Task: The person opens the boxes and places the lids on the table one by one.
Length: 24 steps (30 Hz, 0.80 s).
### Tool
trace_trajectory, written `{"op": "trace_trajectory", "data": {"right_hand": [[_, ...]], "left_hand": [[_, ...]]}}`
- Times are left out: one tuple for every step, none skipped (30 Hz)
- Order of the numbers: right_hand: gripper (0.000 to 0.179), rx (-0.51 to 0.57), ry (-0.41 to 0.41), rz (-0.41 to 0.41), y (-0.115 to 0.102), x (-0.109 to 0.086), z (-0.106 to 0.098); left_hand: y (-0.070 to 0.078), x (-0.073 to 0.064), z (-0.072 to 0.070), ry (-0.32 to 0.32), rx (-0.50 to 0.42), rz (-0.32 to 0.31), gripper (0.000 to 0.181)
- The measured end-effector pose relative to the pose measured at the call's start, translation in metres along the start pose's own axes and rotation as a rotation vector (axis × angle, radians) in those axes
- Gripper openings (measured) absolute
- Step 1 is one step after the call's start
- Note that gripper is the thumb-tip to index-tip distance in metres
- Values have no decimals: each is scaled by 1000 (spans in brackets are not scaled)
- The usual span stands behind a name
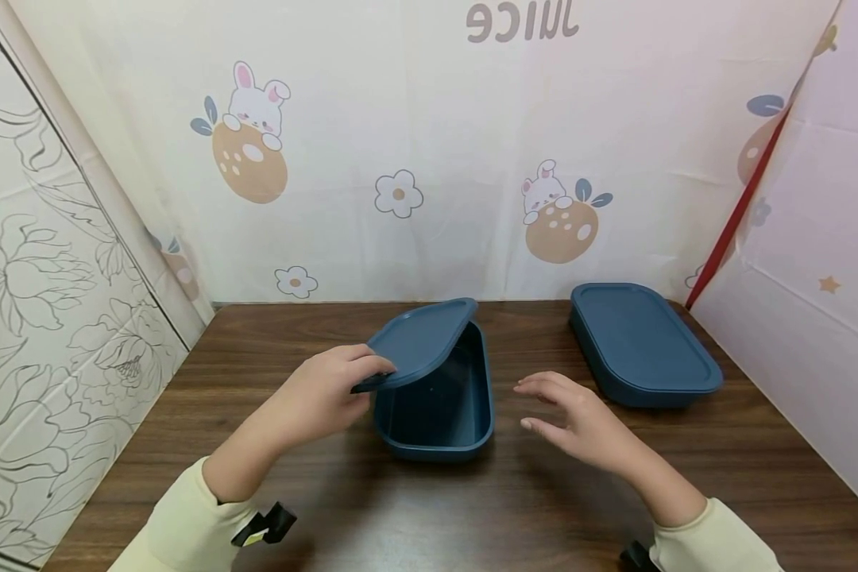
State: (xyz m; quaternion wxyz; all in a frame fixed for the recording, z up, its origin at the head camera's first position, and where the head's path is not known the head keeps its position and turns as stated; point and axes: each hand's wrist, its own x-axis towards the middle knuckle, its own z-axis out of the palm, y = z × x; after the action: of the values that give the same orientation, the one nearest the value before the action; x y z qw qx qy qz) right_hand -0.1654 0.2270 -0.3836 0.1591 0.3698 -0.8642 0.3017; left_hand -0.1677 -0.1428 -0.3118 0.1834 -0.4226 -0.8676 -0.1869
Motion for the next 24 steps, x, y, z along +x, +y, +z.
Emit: {"op": "trace_trajectory", "data": {"right_hand": [[45,15,0,18,0,0,0],[44,29,2,37,1,0,0],[44,42,3,56,1,-1,1],[44,60,5,76,1,-1,1],[43,79,8,94,1,-1,1],[42,94,9,112,1,-1,2],[41,104,9,133,1,-1,2],[40,117,5,154,1,-1,3],[39,133,-2,179,0,-1,4],[38,156,-9,205,0,-1,5],[37,175,-19,233,0,-1,6],[37,191,-30,267,-1,0,7],[37,210,-40,301,-1,0,7],[38,232,-51,337,-1,0,8],[39,255,-60,377,-1,0,9],[40,276,-68,414,-1,0,10],[41,292,-75,448,0,1,11],[42,309,-82,480,1,1,12],[42,331,-87,508,1,2,13],[43,349,-89,533,2,2,15],[44,371,-90,559,3,2,16],[44,393,-90,577,4,2,17],[46,429,-90,595,4,3,18],[48,467,-90,612,5,3,19]], "left_hand": [[-2,-1,0,6,-12,-3,37],[-4,-3,-1,12,-25,-6,36],[-6,-4,-2,16,-40,-11,36],[-8,-6,-2,19,-56,-17,37],[-9,-7,-3,20,-71,-23,37],[-11,-9,-3,21,-86,-31,37],[-13,-10,-3,21,-99,-42,37],[-14,-12,-3,21,-110,-52,37],[-16,-13,-3,17,-118,-67,37],[-17,-14,-3,13,-125,-82,37],[-18,-16,-3,12,-131,-93,36],[-19,-17,-3,10,-142,-107,35],[-20,-18,-3,9,-151,-119,35],[-21,-19,-3,9,-162,-126,34],[-22,-20,-3,9,-173,-133,34],[-23,-21,-3,13,-186,-135,34],[-24,-23,-3,18,-200,-136,34],[-25,-23,-3,22,-215,-139,34],[-26,-24,-3,28,-230,-141,35],[-27,-25,-3,33,-245,-145,35],[-28,-26,-3,38,-263,-152,34],[-29,-27,-3,43,-280,-159,34],[-29,-28,-3,46,-299,-170,34],[-30,-29,-3,49,-317,-180,34]]}}
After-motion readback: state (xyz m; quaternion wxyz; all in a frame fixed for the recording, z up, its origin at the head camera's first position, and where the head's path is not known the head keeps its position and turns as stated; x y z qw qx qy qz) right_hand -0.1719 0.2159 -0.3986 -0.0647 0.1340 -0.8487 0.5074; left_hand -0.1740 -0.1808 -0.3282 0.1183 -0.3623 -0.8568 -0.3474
